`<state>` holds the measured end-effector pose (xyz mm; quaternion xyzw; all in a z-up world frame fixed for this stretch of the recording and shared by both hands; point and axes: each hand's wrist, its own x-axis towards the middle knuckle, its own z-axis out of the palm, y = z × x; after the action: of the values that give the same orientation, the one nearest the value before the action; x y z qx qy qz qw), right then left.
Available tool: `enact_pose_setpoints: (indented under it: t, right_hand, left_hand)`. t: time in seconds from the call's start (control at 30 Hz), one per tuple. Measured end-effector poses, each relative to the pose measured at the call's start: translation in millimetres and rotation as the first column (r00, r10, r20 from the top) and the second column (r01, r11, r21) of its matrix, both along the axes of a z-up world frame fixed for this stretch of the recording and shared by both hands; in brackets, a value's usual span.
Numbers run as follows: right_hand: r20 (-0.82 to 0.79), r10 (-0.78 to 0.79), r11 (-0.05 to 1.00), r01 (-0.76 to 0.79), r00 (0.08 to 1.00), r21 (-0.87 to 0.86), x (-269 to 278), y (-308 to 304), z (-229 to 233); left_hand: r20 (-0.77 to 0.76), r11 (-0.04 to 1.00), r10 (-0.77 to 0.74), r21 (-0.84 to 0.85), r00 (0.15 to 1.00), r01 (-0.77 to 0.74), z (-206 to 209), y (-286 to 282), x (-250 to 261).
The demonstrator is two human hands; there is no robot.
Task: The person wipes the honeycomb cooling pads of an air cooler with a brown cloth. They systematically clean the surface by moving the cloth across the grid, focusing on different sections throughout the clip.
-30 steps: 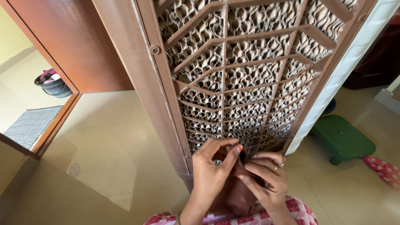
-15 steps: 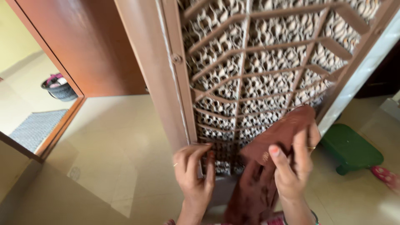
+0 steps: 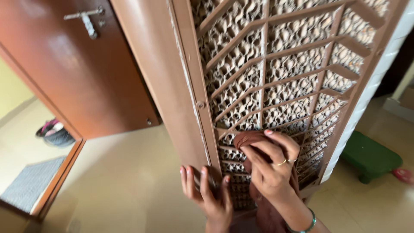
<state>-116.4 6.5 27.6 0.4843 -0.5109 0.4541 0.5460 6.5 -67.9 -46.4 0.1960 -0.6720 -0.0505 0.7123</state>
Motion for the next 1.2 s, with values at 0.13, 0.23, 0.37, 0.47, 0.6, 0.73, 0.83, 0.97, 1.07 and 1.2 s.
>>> enact_pose_setpoints:
  t: [0.13, 0.23, 0.37, 0.47, 0.6, 0.73, 0.83, 0.97, 1.07, 1.2]
  right_hand:
    - [0.006, -0.012, 0.999, 0.011, 1.000, 0.047, 17, -5, 7]
    - [0.051, -0.011, 0.989, 0.003, 0.999, 0.145, 31, -2, 4]
    - [0.037, -0.061, 0.980, 0.053, 0.997, 0.190, 36, -4, 12]
    - [0.024, -0.089, 0.981, 0.083, 0.996, 0.178, 35, -2, 8]
    - [-0.018, -0.155, 0.974, 0.156, 0.988, 0.163, 22, 1, -4]
    - [0.011, -0.162, 0.974, 0.159, 0.987, 0.160, -10, 18, -28]
    - [-0.002, -0.152, 0.982, 0.151, 0.988, 0.111, -31, 19, -44]
    - [-0.033, -0.084, 0.996, 0.082, 0.996, -0.040, -39, -1, -45]
    - [-0.010, -0.006, 0.999, 0.006, 1.000, 0.031, -31, 2, -32]
    - [0.058, 0.131, 0.913, -0.143, 0.990, 0.381, -35, 45, -12]
  left_hand:
    - [-0.030, 0.995, -0.045, -0.086, 0.999, 0.042, -5, -12, 0]
    - [-0.019, 0.993, -0.073, -0.095, 0.997, 0.071, -14, -15, 4]
    - [-0.044, 0.992, -0.105, -0.077, 0.994, 0.101, -15, -16, 6]
    - [-0.066, 0.990, -0.108, -0.098, 0.992, 0.101, -18, -18, 3]
    - [-0.090, 0.991, -0.071, -0.122, 0.993, 0.060, -18, -19, 1]
    - [-0.102, 0.994, -0.044, -0.107, 0.994, 0.033, -19, -14, -4]
    - [-0.079, 0.993, -0.025, -0.113, 0.997, 0.016, -21, -14, -1]
    - [-0.095, 0.996, 0.033, -0.082, 0.995, -0.040, -18, -7, -7]
    - [-0.154, 0.998, 0.067, 0.024, 0.986, -0.064, -13, 7, -19]
    - [-0.152, 0.969, 0.171, 0.204, 0.973, -0.138, -7, 33, -29]
